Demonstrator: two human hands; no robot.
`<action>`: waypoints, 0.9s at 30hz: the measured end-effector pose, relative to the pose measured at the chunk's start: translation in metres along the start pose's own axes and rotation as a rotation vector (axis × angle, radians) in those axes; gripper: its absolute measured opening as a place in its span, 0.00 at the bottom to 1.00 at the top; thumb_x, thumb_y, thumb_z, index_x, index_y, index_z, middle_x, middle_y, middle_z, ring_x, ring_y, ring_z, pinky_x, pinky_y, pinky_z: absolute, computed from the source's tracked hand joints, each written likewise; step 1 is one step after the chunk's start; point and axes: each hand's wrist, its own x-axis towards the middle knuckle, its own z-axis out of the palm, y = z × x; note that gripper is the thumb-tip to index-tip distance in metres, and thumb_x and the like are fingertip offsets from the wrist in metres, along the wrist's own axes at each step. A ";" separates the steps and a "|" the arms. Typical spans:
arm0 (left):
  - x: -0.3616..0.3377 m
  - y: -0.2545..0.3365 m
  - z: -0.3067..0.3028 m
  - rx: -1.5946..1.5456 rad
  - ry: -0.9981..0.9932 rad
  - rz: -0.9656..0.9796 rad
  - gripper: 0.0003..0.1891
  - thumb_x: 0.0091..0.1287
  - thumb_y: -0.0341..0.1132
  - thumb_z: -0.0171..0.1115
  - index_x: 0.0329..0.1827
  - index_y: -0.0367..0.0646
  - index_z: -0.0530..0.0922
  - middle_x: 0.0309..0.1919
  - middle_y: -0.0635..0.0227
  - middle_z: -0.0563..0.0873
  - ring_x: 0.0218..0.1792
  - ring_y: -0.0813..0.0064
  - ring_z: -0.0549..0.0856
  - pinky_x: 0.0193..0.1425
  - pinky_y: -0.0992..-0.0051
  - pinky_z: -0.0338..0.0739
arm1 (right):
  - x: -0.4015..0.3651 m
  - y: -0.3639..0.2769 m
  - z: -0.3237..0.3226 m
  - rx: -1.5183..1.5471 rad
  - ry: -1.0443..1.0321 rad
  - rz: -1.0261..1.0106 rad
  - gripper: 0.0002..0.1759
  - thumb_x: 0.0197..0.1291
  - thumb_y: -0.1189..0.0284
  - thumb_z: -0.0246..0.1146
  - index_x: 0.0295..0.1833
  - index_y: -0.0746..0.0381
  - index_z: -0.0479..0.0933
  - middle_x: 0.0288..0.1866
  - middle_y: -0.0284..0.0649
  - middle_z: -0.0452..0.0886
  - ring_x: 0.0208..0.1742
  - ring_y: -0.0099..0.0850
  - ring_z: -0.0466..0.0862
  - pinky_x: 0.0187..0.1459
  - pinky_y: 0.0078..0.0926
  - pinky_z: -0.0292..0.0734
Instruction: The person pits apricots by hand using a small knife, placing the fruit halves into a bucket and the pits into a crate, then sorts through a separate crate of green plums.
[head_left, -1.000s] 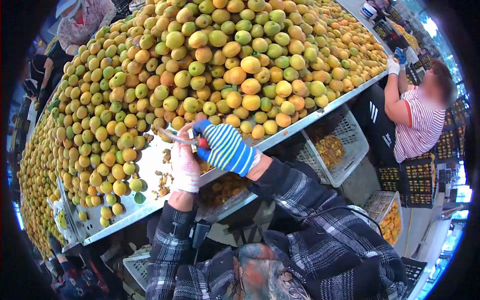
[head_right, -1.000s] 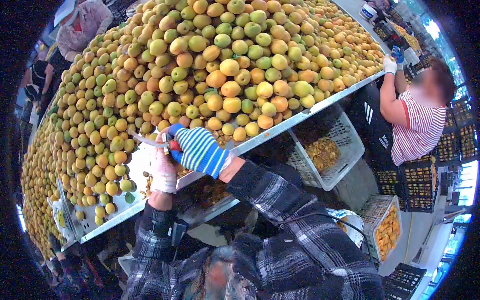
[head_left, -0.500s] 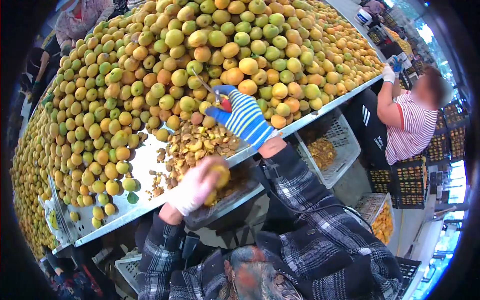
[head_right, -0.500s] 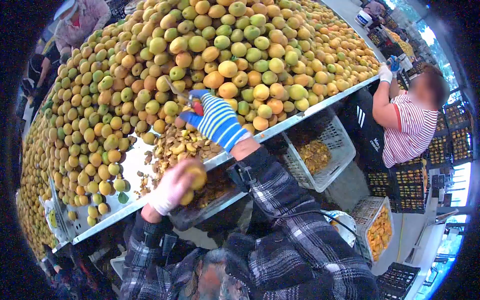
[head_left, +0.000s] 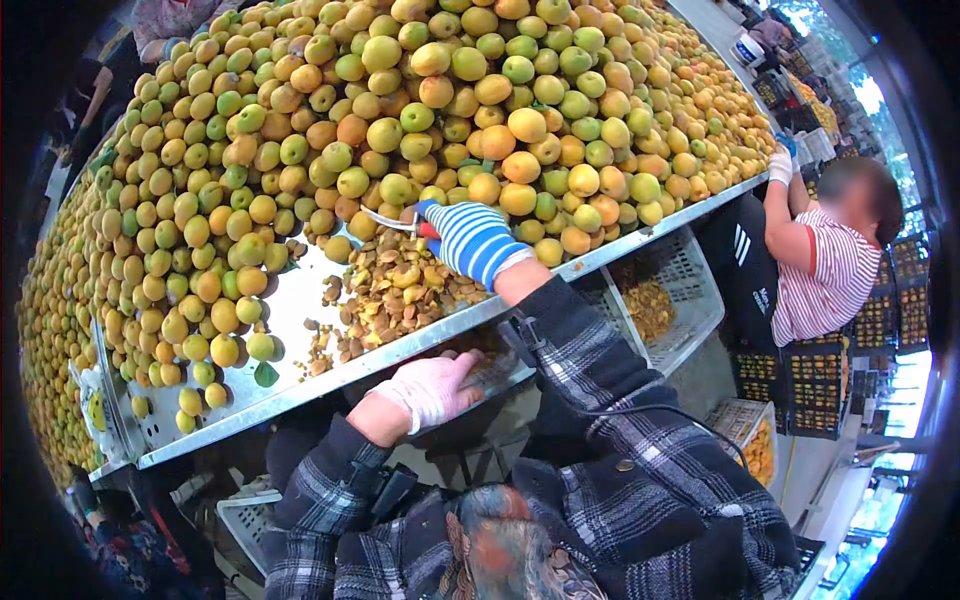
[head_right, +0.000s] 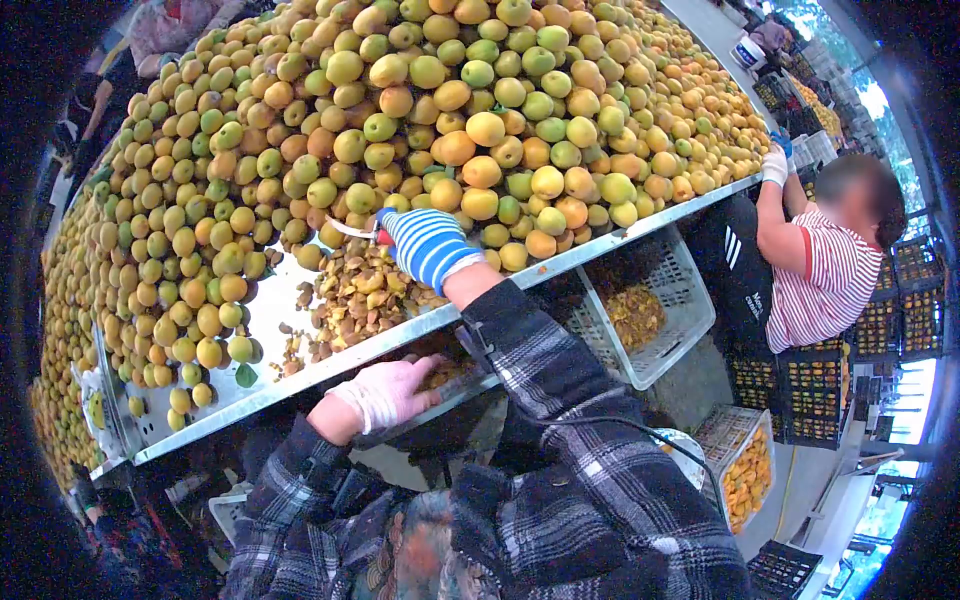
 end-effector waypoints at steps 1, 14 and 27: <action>0.000 0.004 -0.004 -0.030 -0.036 0.030 0.31 0.65 0.50 0.55 0.67 0.41 0.64 0.46 0.44 0.82 0.47 0.47 0.82 0.54 0.59 0.76 | 0.001 -0.005 0.000 -0.029 -0.016 0.023 0.19 0.57 0.64 0.63 0.52 0.59 0.72 0.34 0.48 0.83 0.36 0.48 0.83 0.37 0.46 0.77; -0.014 -0.012 -0.038 -0.553 0.154 0.253 0.20 0.69 0.37 0.55 0.60 0.37 0.71 0.44 0.61 0.83 0.46 0.68 0.82 0.52 0.71 0.76 | -0.002 -0.013 0.004 -0.193 -0.071 0.191 0.14 0.61 0.73 0.51 0.52 0.62 0.72 0.32 0.50 0.83 0.35 0.48 0.85 0.34 0.45 0.78; -0.002 -0.034 -0.060 -1.459 0.761 -0.014 0.23 0.71 0.46 0.53 0.61 0.39 0.70 0.36 0.67 0.82 0.26 0.83 0.78 0.26 0.85 0.68 | -0.013 -0.003 -0.021 0.522 0.291 0.099 0.26 0.48 0.56 0.71 0.43 0.66 0.76 0.32 0.54 0.82 0.37 0.50 0.83 0.38 0.40 0.79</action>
